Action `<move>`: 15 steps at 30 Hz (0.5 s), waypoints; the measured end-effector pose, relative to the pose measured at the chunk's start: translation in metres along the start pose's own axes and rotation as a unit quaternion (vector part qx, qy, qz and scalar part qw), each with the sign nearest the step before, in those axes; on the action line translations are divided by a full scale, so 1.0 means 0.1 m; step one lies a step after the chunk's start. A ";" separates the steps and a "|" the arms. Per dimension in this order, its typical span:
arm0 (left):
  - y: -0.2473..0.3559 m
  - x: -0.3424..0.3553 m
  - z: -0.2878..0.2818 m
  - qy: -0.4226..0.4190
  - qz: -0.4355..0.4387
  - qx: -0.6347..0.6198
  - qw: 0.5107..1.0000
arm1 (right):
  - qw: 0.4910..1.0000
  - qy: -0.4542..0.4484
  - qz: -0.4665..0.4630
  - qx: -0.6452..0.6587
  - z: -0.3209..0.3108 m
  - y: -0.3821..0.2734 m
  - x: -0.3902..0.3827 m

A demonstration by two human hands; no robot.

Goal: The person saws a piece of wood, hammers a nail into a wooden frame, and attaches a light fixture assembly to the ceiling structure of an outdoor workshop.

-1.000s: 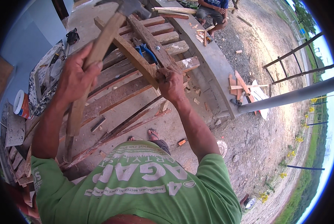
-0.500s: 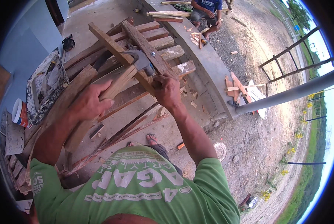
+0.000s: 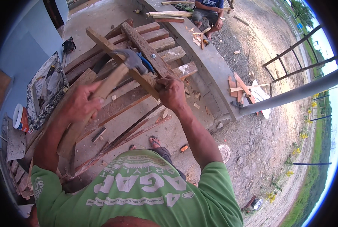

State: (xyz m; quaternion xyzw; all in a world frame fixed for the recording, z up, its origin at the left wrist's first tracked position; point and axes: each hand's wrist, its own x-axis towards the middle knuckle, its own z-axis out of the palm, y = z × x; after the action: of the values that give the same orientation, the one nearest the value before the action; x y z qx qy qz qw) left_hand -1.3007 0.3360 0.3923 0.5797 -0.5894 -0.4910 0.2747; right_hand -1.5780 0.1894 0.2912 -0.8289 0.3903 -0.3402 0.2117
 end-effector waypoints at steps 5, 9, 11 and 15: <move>0.08 0.11 -0.58 0.318 0.081 -0.138 0.934 | 0.999 -0.025 -0.020 -0.035 0.01 -0.07 0.08; -0.06 0.15 0.15 0.105 0.005 -0.054 0.993 | 0.999 -0.022 0.015 -0.030 -0.06 -0.10 0.07; -0.09 0.05 0.23 0.011 0.022 0.003 1.000 | 0.998 -0.031 0.048 -0.006 -0.10 -0.12 0.00; -0.07 -0.10 -0.16 0.117 0.012 -0.049 0.992 | 1.000 -0.022 0.009 -0.019 -0.17 0.00 -0.11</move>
State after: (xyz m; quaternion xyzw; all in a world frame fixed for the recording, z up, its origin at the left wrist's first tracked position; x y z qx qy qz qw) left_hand -1.2817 0.3421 0.3945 0.6123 -0.5349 -0.4447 0.3758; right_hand -1.5953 0.1968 0.2989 -0.8366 0.3991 -0.3127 0.2075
